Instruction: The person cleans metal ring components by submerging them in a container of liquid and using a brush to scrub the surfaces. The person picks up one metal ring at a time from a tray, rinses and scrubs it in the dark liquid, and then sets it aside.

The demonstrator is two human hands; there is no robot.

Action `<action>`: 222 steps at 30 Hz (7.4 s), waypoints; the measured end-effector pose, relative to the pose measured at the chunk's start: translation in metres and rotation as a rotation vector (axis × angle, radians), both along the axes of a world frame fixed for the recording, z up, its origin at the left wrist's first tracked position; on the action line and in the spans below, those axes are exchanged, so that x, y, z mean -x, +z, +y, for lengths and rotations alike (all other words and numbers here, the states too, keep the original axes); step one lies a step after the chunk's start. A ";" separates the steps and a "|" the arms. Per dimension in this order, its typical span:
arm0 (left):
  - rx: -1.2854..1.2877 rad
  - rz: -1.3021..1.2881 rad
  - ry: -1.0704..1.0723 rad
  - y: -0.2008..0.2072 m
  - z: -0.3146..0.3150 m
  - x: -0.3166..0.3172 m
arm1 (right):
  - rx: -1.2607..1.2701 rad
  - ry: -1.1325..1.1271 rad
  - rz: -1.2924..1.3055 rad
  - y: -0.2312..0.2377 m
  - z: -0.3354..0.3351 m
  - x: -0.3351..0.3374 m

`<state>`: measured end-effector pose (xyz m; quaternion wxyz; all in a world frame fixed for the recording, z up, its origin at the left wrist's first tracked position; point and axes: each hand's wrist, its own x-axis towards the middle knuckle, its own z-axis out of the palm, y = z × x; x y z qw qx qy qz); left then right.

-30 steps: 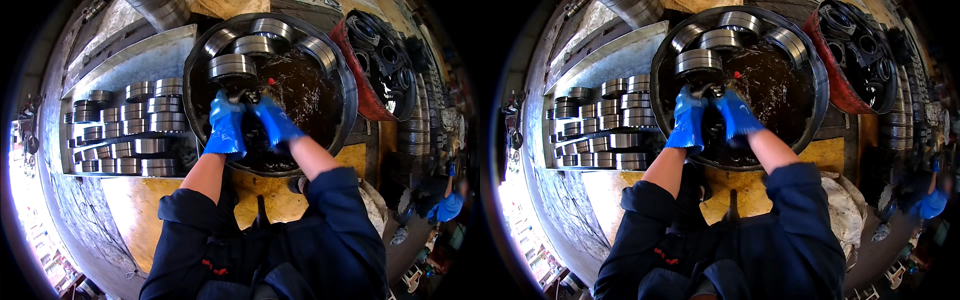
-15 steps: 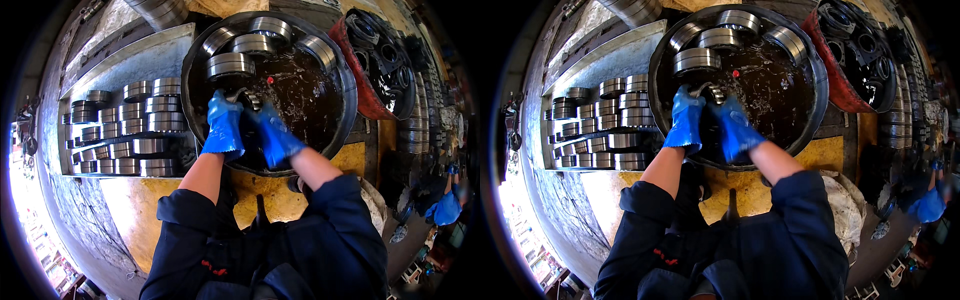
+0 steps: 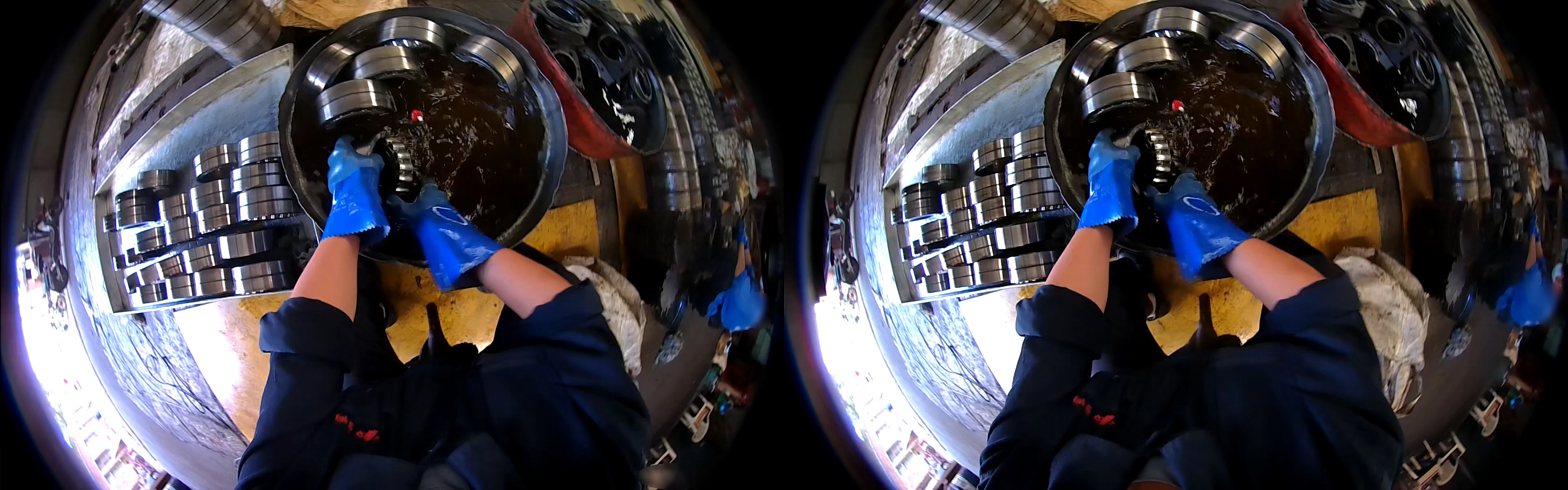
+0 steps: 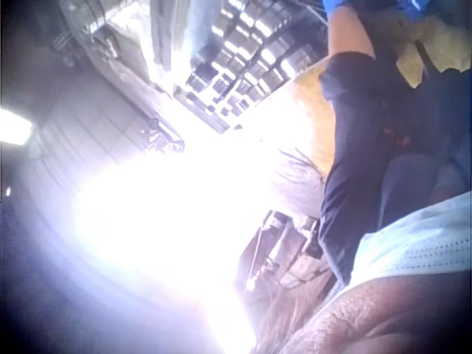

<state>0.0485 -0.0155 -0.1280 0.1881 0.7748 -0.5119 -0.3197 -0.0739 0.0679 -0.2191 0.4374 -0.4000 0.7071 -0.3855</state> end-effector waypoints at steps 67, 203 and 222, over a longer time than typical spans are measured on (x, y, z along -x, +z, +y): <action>0.082 -0.295 -0.616 0.044 0.065 -0.019 | -0.303 0.252 -0.726 0.105 0.010 0.033; -0.322 0.330 -0.160 0.035 0.034 0.015 | -0.574 0.711 0.018 0.083 0.001 0.070; -0.063 -0.090 -0.710 0.036 0.040 0.005 | -0.204 0.386 -0.162 0.034 -0.023 0.046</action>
